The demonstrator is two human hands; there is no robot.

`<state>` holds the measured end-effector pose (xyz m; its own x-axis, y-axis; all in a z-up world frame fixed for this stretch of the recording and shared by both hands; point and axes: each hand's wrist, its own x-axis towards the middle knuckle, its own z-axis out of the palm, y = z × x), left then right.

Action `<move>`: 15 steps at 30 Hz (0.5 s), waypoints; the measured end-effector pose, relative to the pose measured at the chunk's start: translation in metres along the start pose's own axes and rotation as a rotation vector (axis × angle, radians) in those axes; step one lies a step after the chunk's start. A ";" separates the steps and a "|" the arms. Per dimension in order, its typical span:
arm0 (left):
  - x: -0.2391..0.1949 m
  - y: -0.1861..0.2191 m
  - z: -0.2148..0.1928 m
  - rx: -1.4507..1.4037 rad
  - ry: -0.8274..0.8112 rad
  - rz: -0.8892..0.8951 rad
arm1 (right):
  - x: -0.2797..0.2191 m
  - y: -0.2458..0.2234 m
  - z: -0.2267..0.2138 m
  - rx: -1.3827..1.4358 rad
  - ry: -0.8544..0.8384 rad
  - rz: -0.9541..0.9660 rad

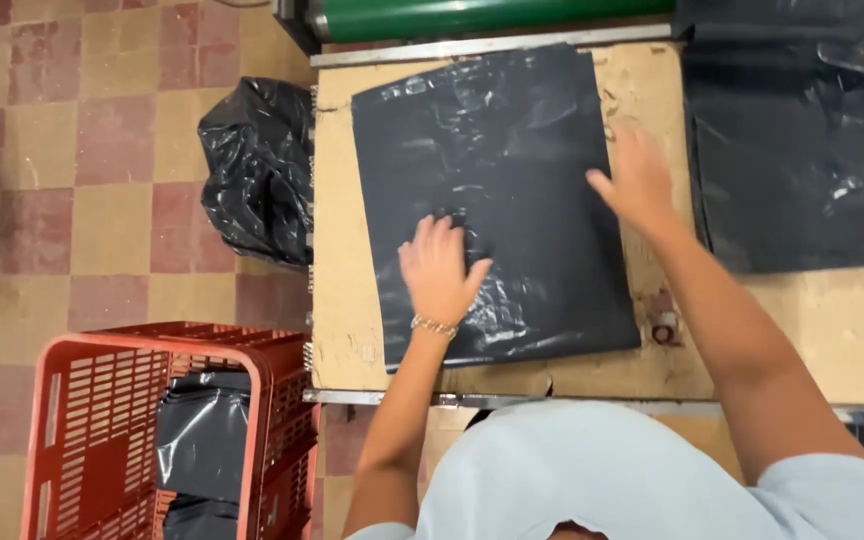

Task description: Folding black plastic bags into rectangles and stacking them into a red plastic crate at a packaging station.

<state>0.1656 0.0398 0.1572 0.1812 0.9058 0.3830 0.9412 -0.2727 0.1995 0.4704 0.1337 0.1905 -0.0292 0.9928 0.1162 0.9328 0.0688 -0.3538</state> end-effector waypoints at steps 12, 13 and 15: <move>0.058 0.017 0.043 -0.490 -0.446 0.000 | 0.178 0.000 0.096 -0.227 -0.189 -0.062; 0.059 0.015 0.049 -0.496 -0.445 -0.003 | 0.175 -0.003 0.099 -0.231 -0.192 -0.063; 0.058 0.011 0.058 -0.665 -0.370 -0.159 | 0.164 -0.010 0.103 -0.247 -0.089 0.004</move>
<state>0.2026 0.1077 0.1292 0.2520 0.9677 0.0018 0.6160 -0.1618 0.7709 0.4196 0.3055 0.1173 -0.0467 0.9985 0.0293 0.9921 0.0498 -0.1155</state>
